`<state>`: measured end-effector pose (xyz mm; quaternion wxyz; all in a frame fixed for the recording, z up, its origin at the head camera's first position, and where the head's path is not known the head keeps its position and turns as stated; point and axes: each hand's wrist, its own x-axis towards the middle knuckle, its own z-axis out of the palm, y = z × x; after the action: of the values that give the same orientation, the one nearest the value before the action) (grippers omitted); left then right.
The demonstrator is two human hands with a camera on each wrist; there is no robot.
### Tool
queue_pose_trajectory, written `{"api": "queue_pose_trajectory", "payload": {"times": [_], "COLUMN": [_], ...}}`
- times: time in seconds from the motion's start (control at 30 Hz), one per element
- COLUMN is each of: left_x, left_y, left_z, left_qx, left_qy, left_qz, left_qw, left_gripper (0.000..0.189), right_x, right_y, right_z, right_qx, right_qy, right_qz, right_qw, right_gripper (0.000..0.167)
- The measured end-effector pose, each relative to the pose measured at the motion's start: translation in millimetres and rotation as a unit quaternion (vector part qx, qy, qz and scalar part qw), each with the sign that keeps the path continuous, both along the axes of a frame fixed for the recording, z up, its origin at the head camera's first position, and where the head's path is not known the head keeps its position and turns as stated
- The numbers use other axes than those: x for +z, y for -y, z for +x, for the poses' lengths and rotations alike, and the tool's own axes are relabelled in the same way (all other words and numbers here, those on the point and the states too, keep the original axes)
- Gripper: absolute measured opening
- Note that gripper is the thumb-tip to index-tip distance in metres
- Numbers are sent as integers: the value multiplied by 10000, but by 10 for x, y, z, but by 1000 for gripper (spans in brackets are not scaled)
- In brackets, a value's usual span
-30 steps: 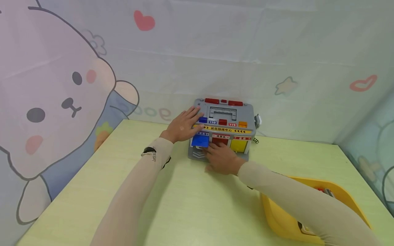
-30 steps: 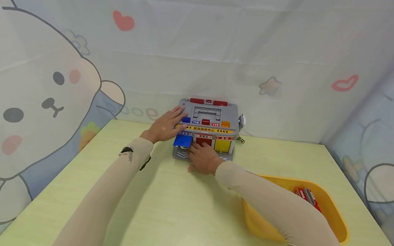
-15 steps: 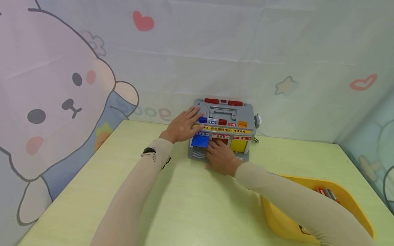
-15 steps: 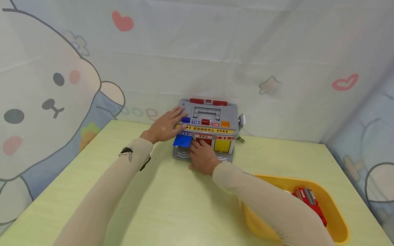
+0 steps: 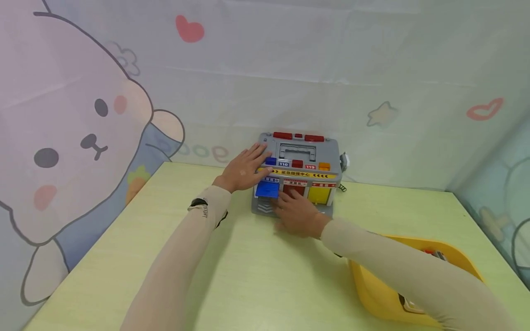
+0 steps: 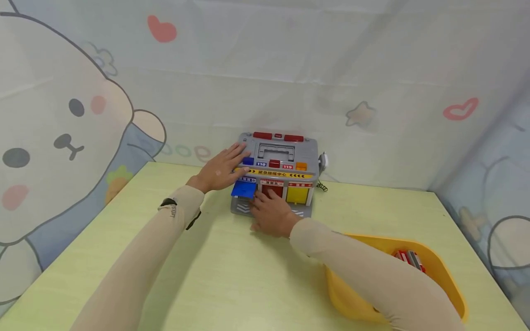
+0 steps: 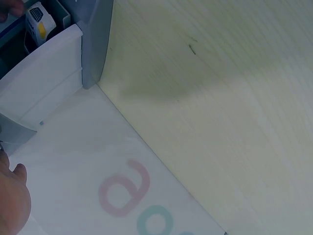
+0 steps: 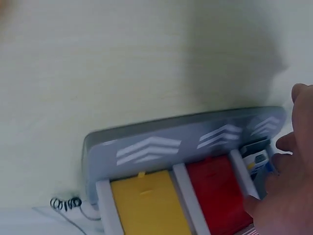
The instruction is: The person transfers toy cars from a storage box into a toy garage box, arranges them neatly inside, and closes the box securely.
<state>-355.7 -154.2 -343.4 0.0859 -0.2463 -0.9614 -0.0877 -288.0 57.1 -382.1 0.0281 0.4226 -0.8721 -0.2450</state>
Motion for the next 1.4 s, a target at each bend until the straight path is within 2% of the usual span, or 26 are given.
{"api": "queue_pose_trajectory", "payload": {"times": [0.2, 0.4, 0.6, 0.8, 1.0, 1.17, 1.4], "left_x": [-10, -5, 6, 1, -1, -2, 11], "left_y": [3, -1, 20, 30, 25, 16, -2], "left_z": [-22, -15, 7, 6, -14, -25, -23], "left_qx": [36, 26, 72, 53, 17, 36, 32], "left_qy": [-22, -6, -22, -9, 23, 29, 5], "left_qz": [-51, -62, -96, -115, -68, -81, -67], "left_qw": [10000, 10000, 9999, 9999, 10000, 10000, 10000], "left_gripper": [66, 66, 66, 66, 64, 63, 60], "right_x": [93, 201, 342, 378, 369, 342, 310], "right_y": [-5, -33, -73, -132, -203, -247, -249], "right_z": [223, 378, 421, 426, 420, 385, 344], "right_qx": [168, 183, 503, 671, 779, 971, 968], "right_qy": [492, 971, 983, 1093, 866, 508, 96], "right_qz": [-462, -788, -1062, -1414, -1733, -1953, -2033], "right_qw": [9976, 9920, 9882, 9816, 9780, 9746, 9743], "right_gripper": [71, 73, 73, 70, 65, 61, 65]}}
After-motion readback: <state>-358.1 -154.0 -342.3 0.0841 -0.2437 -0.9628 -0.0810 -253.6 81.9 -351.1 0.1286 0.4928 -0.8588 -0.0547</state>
